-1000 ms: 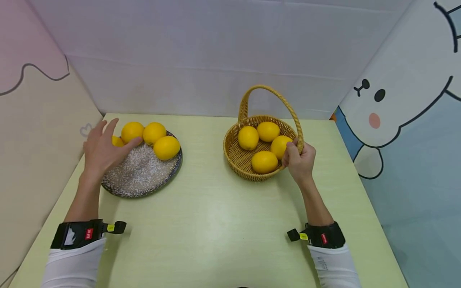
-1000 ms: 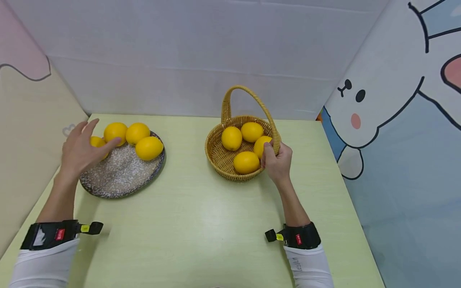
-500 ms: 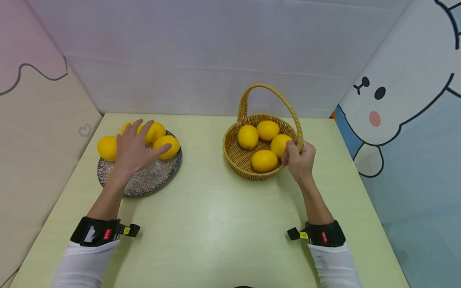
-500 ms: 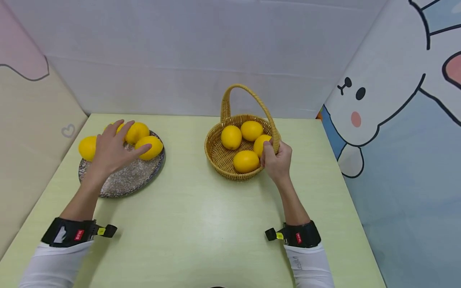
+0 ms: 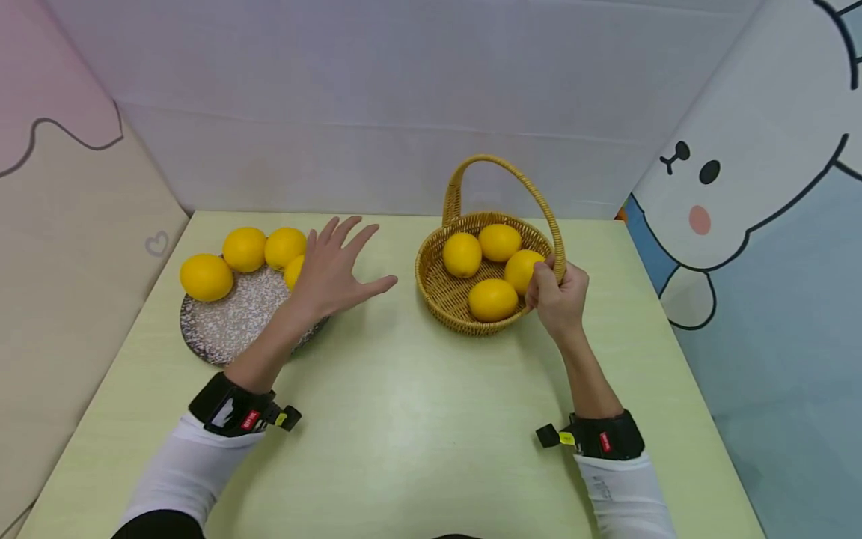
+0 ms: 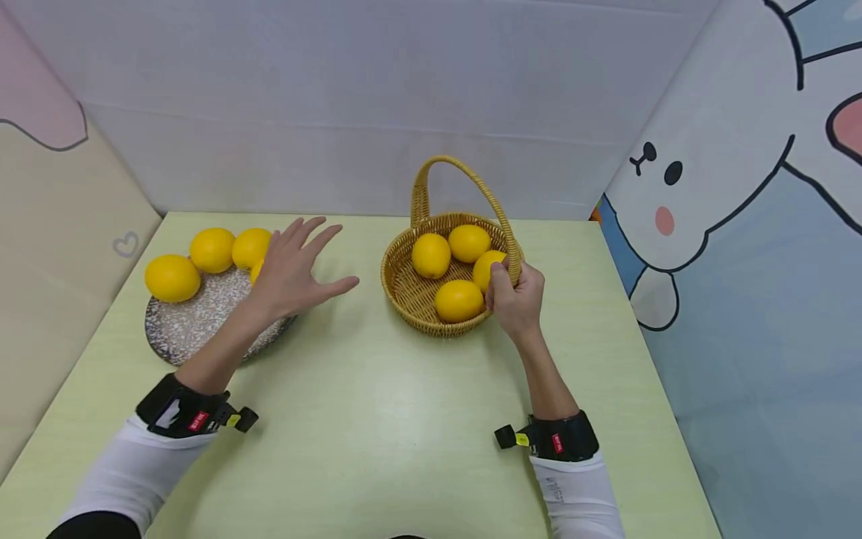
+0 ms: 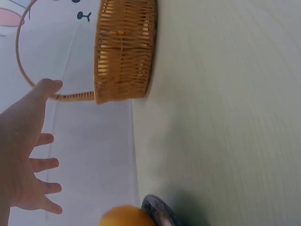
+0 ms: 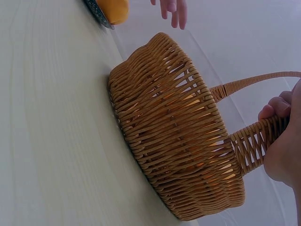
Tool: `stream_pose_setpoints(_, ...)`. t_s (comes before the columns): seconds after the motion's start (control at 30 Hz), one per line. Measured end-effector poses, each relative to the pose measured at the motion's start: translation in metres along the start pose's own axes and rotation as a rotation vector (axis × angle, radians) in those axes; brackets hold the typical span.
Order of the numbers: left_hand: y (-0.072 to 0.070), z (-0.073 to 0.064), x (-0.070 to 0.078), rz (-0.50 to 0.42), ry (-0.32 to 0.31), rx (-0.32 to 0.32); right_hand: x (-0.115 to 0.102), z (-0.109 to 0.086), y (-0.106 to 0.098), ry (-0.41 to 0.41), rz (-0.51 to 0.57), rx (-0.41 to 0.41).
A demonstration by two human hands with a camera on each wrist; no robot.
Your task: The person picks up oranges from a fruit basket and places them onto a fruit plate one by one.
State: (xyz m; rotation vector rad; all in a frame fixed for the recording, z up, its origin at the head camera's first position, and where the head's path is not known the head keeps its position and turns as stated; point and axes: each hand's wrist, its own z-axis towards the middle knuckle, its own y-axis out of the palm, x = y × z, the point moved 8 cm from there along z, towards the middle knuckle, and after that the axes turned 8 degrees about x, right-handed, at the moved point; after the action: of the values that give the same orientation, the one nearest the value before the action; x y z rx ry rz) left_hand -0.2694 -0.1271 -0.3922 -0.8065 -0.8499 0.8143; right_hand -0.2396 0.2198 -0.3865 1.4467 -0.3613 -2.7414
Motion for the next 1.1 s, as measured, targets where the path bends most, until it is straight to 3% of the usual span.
stream_pose_setpoints(0.33, 0.034, 0.024, 0.089, 0.045, 0.249, -0.073, 0.002, -0.001, 0.001, 0.005, 0.012, 0.000)
stream_pose_setpoints(0.57, 0.063, 0.037, 0.130, 0.063, 0.352, -0.153, 0.000, -0.001, 0.000, -0.003, -0.009, 0.004)
stream_pose_setpoints(0.83, 0.090, 0.044, 0.158, -0.060, 0.354, -0.319, -0.002, 0.000, -0.002, -0.007, -0.024, 0.009)
stream_pose_setpoints(1.1, 0.111, 0.050, 0.166, -0.221, 0.303, -0.467, -0.003, -0.001, -0.001, -0.004, -0.033, 0.004)
